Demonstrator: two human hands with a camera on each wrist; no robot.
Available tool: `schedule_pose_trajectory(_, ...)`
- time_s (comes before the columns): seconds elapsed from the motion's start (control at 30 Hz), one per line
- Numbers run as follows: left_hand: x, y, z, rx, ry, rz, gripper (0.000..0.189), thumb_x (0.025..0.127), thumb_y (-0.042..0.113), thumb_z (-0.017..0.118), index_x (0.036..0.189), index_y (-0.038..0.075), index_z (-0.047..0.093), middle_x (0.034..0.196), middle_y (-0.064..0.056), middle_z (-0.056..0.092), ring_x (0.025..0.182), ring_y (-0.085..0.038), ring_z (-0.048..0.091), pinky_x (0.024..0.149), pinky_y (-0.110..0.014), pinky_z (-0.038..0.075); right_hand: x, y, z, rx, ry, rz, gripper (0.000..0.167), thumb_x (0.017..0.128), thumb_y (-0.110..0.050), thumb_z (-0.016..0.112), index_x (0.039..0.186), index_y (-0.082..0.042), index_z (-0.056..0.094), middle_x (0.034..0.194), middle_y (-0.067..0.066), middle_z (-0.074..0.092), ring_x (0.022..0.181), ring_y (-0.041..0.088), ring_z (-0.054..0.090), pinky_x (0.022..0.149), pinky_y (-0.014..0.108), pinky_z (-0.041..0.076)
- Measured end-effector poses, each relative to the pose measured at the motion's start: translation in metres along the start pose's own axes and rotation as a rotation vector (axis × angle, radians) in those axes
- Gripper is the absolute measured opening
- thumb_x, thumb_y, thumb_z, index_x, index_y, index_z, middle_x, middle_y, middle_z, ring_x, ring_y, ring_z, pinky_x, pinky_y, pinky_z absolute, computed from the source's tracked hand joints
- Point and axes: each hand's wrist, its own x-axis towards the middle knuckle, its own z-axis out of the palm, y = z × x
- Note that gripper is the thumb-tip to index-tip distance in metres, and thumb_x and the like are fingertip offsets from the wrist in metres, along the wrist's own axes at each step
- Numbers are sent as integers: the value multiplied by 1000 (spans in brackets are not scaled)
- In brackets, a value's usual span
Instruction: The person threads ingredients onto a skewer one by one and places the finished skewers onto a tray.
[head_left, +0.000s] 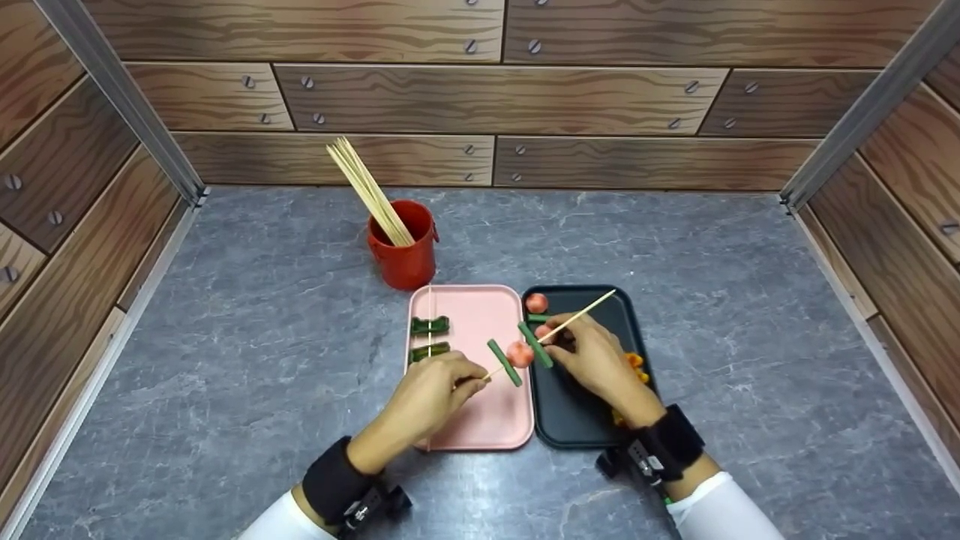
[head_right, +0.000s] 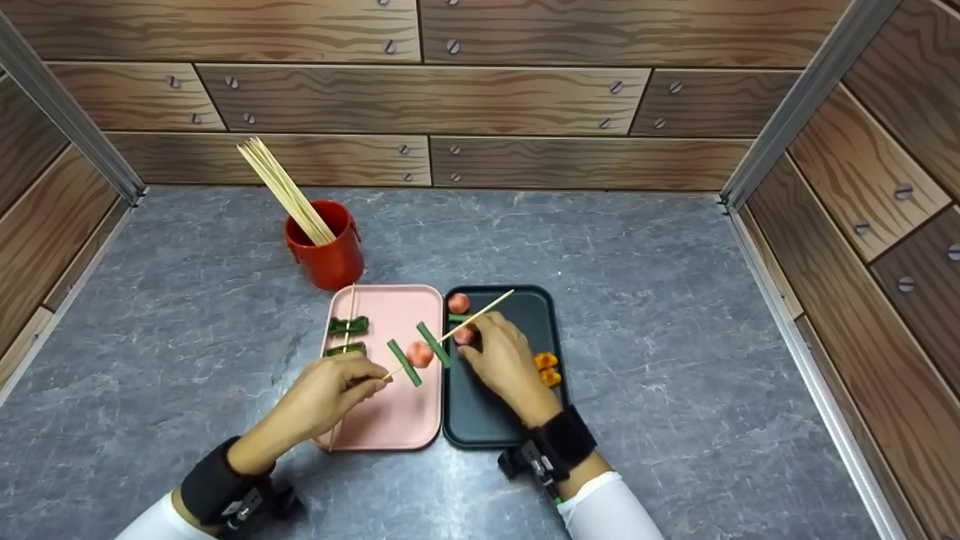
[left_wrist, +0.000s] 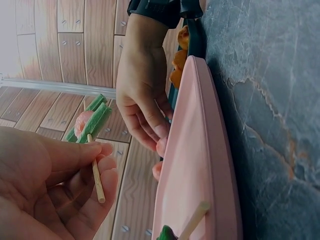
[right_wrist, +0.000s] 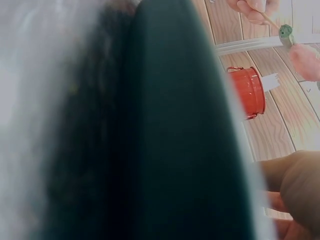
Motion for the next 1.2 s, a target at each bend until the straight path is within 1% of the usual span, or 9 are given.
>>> schedule_pose_trajectory(0.07, 0, 0, 0, -1, 1, 4, 9, 94, 12, 77, 100, 10, 83, 89, -4, 77, 83, -20, 74, 79, -33, 62, 0, 0, 0, -9, 3, -10, 36, 89, -18, 85, 122, -11, 73, 119, 12, 75, 110, 33, 73, 98, 55, 56)
schedule_pose_trajectory(0.23, 0, -1, 1, -2, 5, 10, 8, 94, 12, 77, 100, 9, 83, 88, -4, 77, 83, -20, 74, 79, -34, 62, -1, 0, 1, -62, 14, -60, 26, 90, -20, 84, 111, -12, 72, 96, 8, 75, 91, 28, 69, 85, 50, 56)
schedule_pose_trajectory(0.3, -1, -1, 1, 3, 6, 12, 9, 94, 12, 77, 100, 9, 83, 89, -4, 77, 83, -20, 74, 79, -34, 62, -2, 0, 2, -83, 15, -78, 23, 90, -20, 84, 109, -13, 73, 92, 7, 73, 87, 27, 67, 82, 49, 55)
schedule_pose_trajectory(0.47, -1, -1, 1, 11, 7, 12, 9, 94, 13, 77, 100, 9, 83, 87, -4, 77, 80, -19, 73, 76, -33, 60, -2, 1, 1, -106, 2, -110, 22, 89, -16, 83, 110, -12, 77, 102, 8, 78, 99, 34, 71, 90, 53, 57)
schedule_pose_trajectory(0.57, -1, -1, 1, 10, 6, 10, 8, 95, 13, 77, 99, 9, 83, 87, -3, 76, 77, -17, 71, 73, -31, 58, -3, 2, -2, -101, -17, -112, 19, 89, -16, 84, 106, -13, 78, 101, 7, 77, 99, 33, 71, 91, 53, 56)
schedule_pose_trajectory(0.7, -1, -2, 2, 8, 2, 6, 9, 95, 13, 77, 100, 9, 83, 87, -3, 76, 76, -17, 70, 71, -31, 57, -3, 4, -8, -67, -43, -72, 19, 89, -20, 85, 104, -12, 77, 97, 6, 76, 92, 27, 71, 86, 49, 57)
schedule_pose_trajectory(0.83, -1, -2, 2, 7, -4, -1, 9, 95, 13, 77, 101, 9, 83, 88, -4, 77, 78, -18, 71, 73, -32, 58, -3, 5, -16, -43, -64, -24, 21, 90, -23, 84, 107, -12, 76, 100, 6, 79, 94, 26, 73, 85, 48, 57)
schedule_pose_trajectory(1.03, 0, 0, 3, 5, -16, -9, 10, 95, 13, 76, 101, 9, 83, 89, -4, 77, 81, -19, 73, 76, -34, 60, -8, 8, -28, -25, -51, -14, 27, 92, -25, 82, 115, -11, 75, 108, 9, 82, 102, 30, 76, 91, 54, 57)
schedule_pose_trajectory(1.2, -1, 0, 3, 8, -18, -8, 10, 95, 13, 77, 101, 9, 83, 88, -4, 77, 80, -19, 72, 75, -33, 59, -13, 11, -32, 24, -20, 5, 31, 91, -23, 83, 118, -10, 75, 111, 11, 81, 103, 29, 77, 94, 53, 58)
